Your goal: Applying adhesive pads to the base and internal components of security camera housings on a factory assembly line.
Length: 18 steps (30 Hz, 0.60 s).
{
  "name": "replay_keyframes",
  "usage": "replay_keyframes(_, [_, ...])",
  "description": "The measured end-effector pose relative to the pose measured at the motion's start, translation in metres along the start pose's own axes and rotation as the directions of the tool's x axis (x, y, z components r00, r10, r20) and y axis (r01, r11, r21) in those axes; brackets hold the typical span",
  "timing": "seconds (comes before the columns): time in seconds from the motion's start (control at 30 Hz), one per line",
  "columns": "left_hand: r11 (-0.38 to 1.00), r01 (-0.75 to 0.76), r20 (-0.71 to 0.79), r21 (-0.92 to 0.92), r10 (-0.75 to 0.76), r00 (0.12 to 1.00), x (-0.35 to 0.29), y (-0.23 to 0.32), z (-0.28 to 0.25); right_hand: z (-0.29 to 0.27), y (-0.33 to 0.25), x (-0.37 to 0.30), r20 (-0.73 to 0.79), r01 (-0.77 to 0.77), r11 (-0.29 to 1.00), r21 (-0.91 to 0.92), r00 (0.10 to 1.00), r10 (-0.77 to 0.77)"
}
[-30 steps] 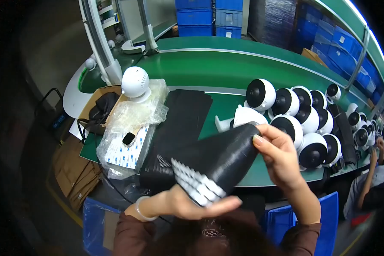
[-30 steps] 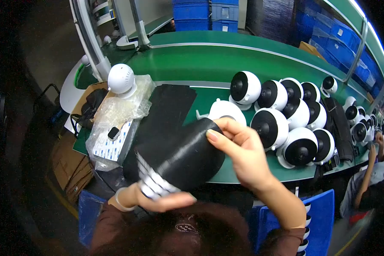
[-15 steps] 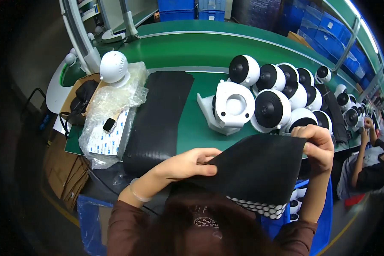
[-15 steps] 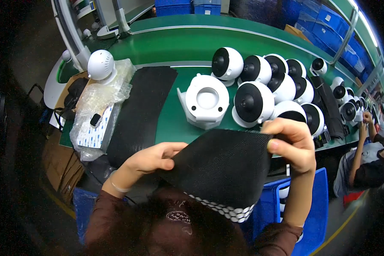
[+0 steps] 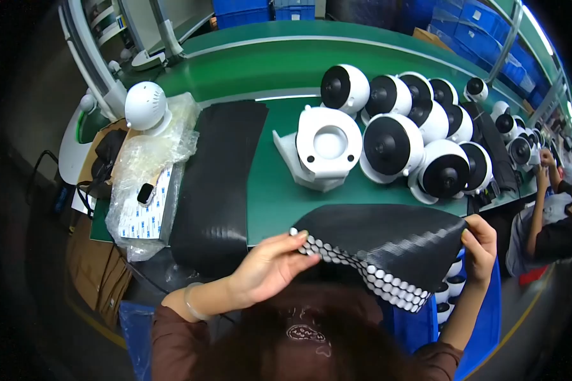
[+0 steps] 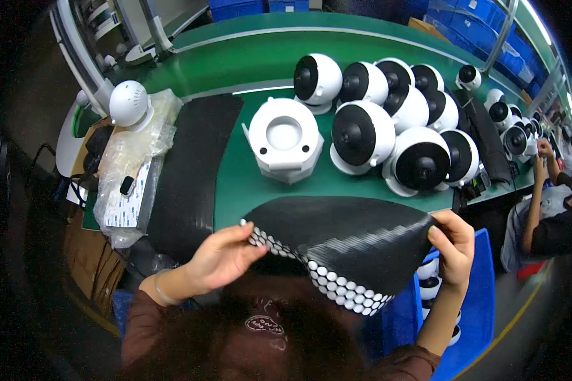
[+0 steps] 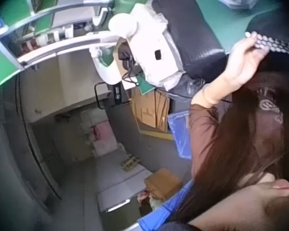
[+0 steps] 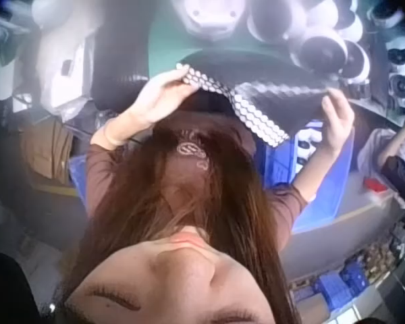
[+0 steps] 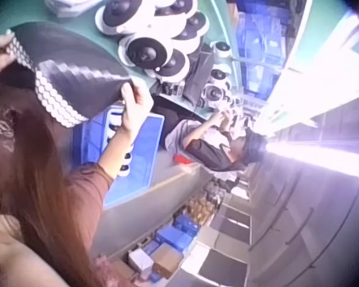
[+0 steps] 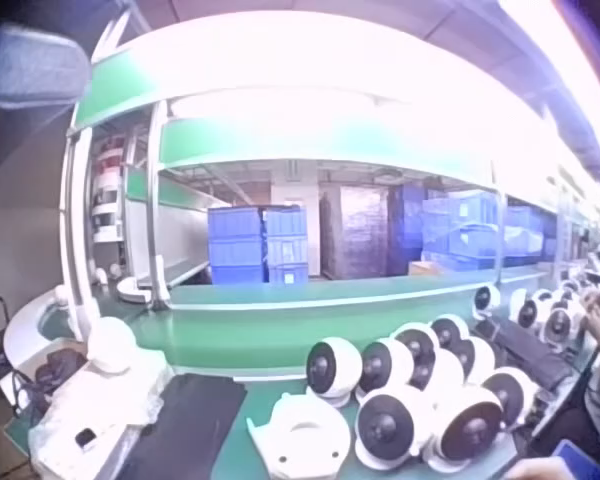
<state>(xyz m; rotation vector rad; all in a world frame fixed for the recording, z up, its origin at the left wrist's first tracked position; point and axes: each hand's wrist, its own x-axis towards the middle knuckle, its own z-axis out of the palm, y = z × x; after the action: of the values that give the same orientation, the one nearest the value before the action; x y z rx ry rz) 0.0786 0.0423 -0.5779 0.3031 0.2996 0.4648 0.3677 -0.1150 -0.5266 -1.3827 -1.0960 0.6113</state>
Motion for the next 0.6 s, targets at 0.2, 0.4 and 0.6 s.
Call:
replay_keyframes(0.2, [0.800,-0.145,0.128,0.583,0.086,0.988,-0.002,-0.005,0.029,-0.003,-0.004,-0.020,-0.010,-0.329,0.824,-0.462,0.931,0.366])
replay_keyframes(0.4, [0.545,-0.370,0.353,0.752,0.141,0.925,-0.002,-0.012,0.047,0.090,-0.026,-0.027,0.169,0.396,0.816,-0.421,0.918,-0.358])
replay_keyframes(0.6, [0.223,-0.492,0.436,0.842,0.257,0.862,-0.004,-0.003,0.055,0.119,-0.021,-0.011,0.253,0.233,0.963,-0.137,0.948,-0.193])
